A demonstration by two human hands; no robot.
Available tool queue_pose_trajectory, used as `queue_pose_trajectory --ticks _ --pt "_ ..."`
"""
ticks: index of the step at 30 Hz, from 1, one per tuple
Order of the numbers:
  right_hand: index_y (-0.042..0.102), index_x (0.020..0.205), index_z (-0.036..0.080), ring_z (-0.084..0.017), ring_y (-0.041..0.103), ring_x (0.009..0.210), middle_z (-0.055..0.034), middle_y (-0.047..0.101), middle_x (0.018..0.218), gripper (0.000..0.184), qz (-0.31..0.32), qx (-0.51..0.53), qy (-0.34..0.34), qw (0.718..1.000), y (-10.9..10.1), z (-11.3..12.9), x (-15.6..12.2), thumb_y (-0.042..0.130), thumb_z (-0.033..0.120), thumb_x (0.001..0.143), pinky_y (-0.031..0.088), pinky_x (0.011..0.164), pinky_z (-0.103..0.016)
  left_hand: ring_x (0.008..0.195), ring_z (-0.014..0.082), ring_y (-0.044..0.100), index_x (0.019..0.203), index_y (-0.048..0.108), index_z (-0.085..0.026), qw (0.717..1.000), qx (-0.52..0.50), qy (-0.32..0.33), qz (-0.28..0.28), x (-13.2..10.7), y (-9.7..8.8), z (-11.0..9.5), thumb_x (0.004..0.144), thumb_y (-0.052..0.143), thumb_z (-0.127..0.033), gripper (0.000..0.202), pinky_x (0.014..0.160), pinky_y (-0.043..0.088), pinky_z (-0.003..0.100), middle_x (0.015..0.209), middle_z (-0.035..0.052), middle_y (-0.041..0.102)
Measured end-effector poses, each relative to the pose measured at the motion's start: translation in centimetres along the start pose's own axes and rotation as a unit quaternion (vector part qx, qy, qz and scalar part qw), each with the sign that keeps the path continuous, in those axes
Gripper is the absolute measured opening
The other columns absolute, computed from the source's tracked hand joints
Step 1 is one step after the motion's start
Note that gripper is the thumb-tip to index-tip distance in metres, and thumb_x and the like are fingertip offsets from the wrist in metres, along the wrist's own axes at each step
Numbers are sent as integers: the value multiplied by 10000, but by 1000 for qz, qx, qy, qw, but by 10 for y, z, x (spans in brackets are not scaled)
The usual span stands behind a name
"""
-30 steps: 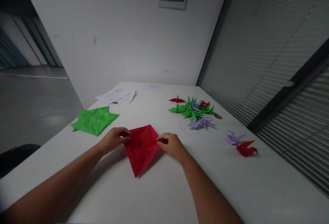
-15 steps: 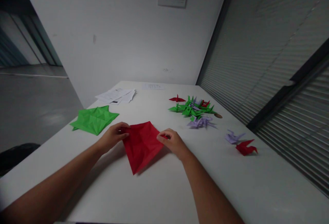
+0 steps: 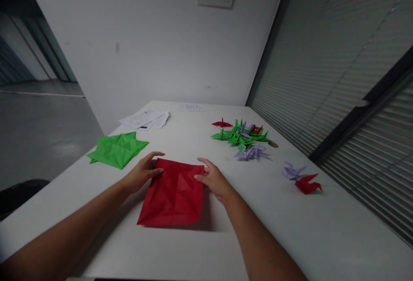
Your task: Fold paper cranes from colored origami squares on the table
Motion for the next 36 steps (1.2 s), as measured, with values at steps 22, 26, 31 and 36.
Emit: queue_pose_trajectory --ticks 22,26,31,36 --pt "757 1119 151 -246 730 843 -122 784 1044 412 -207 -193 -149 947 -51 23 2 750 346 756 602 747 -360 830 222 723 1089 741 -168 993 81 -81 8 0 -1 24 562 851 -89 544 757 587 335 944 70 780" --pt "735 1184 158 -250 737 911 -115 779 1104 495 -161 -194 -141 957 -43 25 4 784 296 712 606 815 -372 788 226 726 1097 743 -174 991 115 -68 -16 3 -9 23 583 809 -87 526 706 594 327 895 57 780" --pt "702 1228 152 -246 737 930 -109 774 1125 569 -105 -207 -129 964 -33 29 4 794 234 672 599 857 -381 772 228 724 1037 757 -160 986 147 -60 -57 6 -23 20 598 799 -127 442 685 585 317 889 67 786" --pt "744 1156 166 -263 738 909 -106 788 1073 492 -107 -268 -132 948 -34 35 2 798 227 671 593 849 -402 721 214 692 948 773 -150 980 176 -45 -80 6 -28 12 580 799 -156 369 630 541 297 827 59 769"
Point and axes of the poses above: each hand's wrist, its own x-axis towards the middle knuckle, its own y-axis out of the palm, z = x × y, the point moved 10 cm from there along x, towards the middle knuckle
